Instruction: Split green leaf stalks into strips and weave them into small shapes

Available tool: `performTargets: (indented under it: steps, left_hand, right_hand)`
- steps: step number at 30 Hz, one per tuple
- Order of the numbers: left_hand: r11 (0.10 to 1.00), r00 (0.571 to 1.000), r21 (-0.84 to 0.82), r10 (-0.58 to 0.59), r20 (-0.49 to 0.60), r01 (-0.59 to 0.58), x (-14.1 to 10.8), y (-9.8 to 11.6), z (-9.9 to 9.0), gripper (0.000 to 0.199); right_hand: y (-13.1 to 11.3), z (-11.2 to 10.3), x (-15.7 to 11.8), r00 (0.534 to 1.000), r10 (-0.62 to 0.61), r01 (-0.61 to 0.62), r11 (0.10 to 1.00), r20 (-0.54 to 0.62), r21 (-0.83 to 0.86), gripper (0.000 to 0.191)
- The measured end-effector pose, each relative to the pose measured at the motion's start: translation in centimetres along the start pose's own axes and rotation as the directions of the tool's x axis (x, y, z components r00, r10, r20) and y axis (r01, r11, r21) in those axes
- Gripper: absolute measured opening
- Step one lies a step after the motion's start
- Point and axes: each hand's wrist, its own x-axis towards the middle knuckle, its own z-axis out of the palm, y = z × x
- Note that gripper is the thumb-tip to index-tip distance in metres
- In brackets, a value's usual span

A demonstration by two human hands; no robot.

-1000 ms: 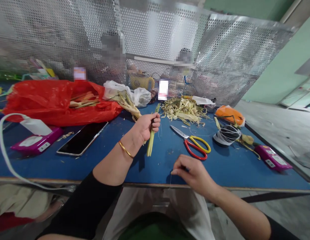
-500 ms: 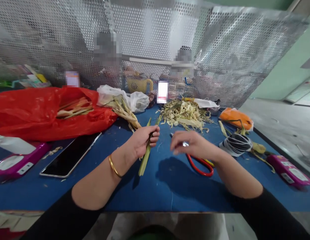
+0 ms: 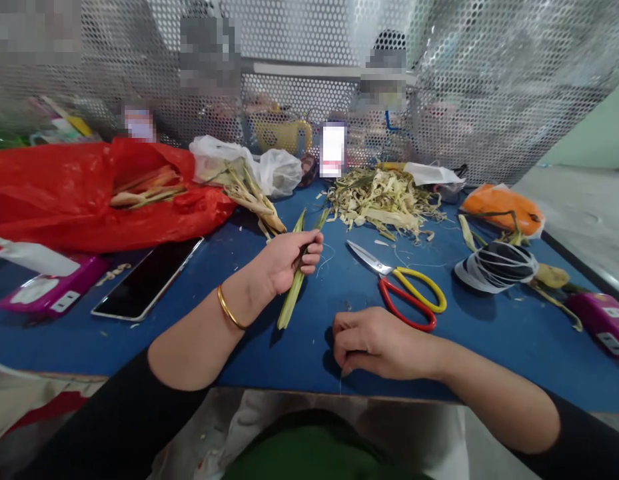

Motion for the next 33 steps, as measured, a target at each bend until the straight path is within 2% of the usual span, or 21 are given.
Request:
performTargets:
  steps: [2, 4, 6, 8, 10, 13, 14, 15, 16, 17, 18, 20, 21, 22, 24, 25, 27, 28, 29, 31, 33]
  left_hand:
    - [1.000, 1.000, 0.008, 0.002, -0.002, -0.002, 0.0, 0.0, 0.0, 0.026]
    - [1.000, 1.000, 0.022, -0.002, 0.001, 0.002, 0.1, 0.0, 0.1, 0.026]
    - [0.999, 1.000, 0.037, -0.009, 0.009, 0.009, 0.1, -0.1, 0.1, 0.026]
    - [0.999, 1.000, 0.050, -0.019, 0.021, 0.018, 0.1, -0.1, 0.2, 0.027]
    - [0.998, 0.999, 0.060, -0.030, 0.036, 0.028, 0.0, -0.2, 0.2, 0.027]
    - [0.997, 0.997, 0.073, -0.044, 0.057, 0.039, -0.2, -0.2, 0.3, 0.024]
    - [0.996, 0.997, 0.080, -0.045, 0.067, 0.040, -0.3, -0.3, 0.3, 0.023]
    - [0.995, 0.996, 0.088, -0.046, 0.076, 0.039, -0.4, -0.3, 0.3, 0.022]
    - [0.995, 0.995, 0.096, -0.047, 0.085, 0.039, -0.4, -0.3, 0.4, 0.022]
    - [0.994, 0.994, 0.104, -0.052, 0.092, 0.042, -0.5, -0.4, 0.5, 0.022]
    - [0.993, 0.994, 0.110, -0.056, 0.093, 0.045, -0.6, -0.4, 0.5, 0.022]
    - [0.991, 0.993, 0.119, -0.065, 0.098, 0.053, -0.7, -0.5, 0.7, 0.023]
    - [0.991, 0.992, 0.123, -0.069, 0.102, 0.056, -0.7, -0.5, 0.7, 0.023]
    - [0.990, 0.992, 0.126, -0.071, 0.107, 0.058, -0.8, -0.6, 0.8, 0.023]
    - [0.989, 0.990, 0.134, -0.074, 0.117, 0.058, -0.9, -0.7, 0.9, 0.022]
    - [0.989, 0.990, 0.140, -0.075, 0.123, 0.057, -0.9, -0.7, 0.9, 0.021]
    - [0.987, 0.987, 0.152, -0.079, 0.138, 0.058, -1.0, -0.9, 1.0, 0.020]
    - [0.986, 0.986, 0.158, -0.084, 0.146, 0.061, -1.1, -0.9, 1.0, 0.019]
    - [0.985, 0.985, 0.164, -0.087, 0.151, 0.062, -1.1, -1.0, 1.0, 0.019]
    - [0.983, 0.986, 0.176, -0.084, 0.146, 0.058, -1.1, -1.1, 1.0, 0.019]
    - [0.981, 0.990, 0.189, -0.066, 0.128, 0.041, -1.0, -1.2, 0.9, 0.020]
  right_hand:
    - [-0.1, -0.1, 0.0, 1.000, 0.009, -0.009, 1.000, 0.008, 0.011, 0.012]
    - [-0.2, -0.4, -0.1, 0.999, 0.026, -0.022, 0.994, -0.034, 0.111, 0.012]
    - [-0.2, -1.0, -0.2, 0.989, 0.086, -0.051, 0.963, -0.121, 0.264, 0.014]
    - [-0.1, -2.2, -0.2, 0.951, 0.195, -0.095, 0.922, -0.238, 0.375, 0.018]
    - [0.3, -3.9, 0.0, 0.870, 0.306, -0.152, 0.912, -0.386, 0.381, 0.019]
    - [2.0, -7.3, 0.6, 0.655, 0.361, -0.326, 0.927, -0.664, 0.183, 0.016]
    - [2.8, -8.5, 0.8, 0.565, 0.341, -0.427, 0.900, -0.751, 0.087, 0.014]
    - [3.6, -9.6, 1.0, 0.497, 0.303, -0.551, 0.834, -0.813, -0.026, 0.011]
    - [4.3, -10.5, 1.2, 0.450, 0.240, -0.665, 0.734, -0.860, -0.143, 0.012]
    - [4.9, -11.1, 1.3, 0.421, 0.190, -0.696, 0.695, -0.887, -0.182, 0.018]
    - [5.3, -11.5, 1.3, 0.416, 0.133, -0.725, 0.646, -0.900, -0.240, 0.024]
    - [5.4, -11.3, 1.4, 0.453, 0.080, -0.729, 0.606, -0.888, -0.317, 0.025]
    - [5.1, -10.8, 1.5, 0.483, 0.112, -0.702, 0.642, -0.869, -0.308, 0.022]
    - [4.7, -10.2, 1.6, 0.510, 0.180, -0.653, 0.718, -0.841, -0.242, 0.020]
    - [3.8, -8.5, 2.1, 0.598, 0.367, -0.464, 0.883, -0.713, 0.066, 0.017]
    - [3.4, -7.5, 2.5, 0.655, 0.450, -0.369, 0.892, -0.608, 0.262, 0.017]
    - [3.0, -5.9, 3.2, 0.774, 0.486, -0.227, 0.811, -0.405, 0.540, 0.022]
    - [3.0, -5.2, 3.6, 0.823, 0.463, -0.192, 0.773, -0.329, 0.605, 0.022]
    - [3.1, -4.7, 3.9, 0.849, 0.443, -0.174, 0.749, -0.289, 0.639, 0.020]
    - [3.5, -4.2, 4.1, 0.847, 0.455, -0.185, 0.736, -0.274, 0.651, 0.015]
    - [3.9, -4.2, 4.0, 0.804, 0.500, -0.216, 0.751, -0.323, 0.624, 0.013]
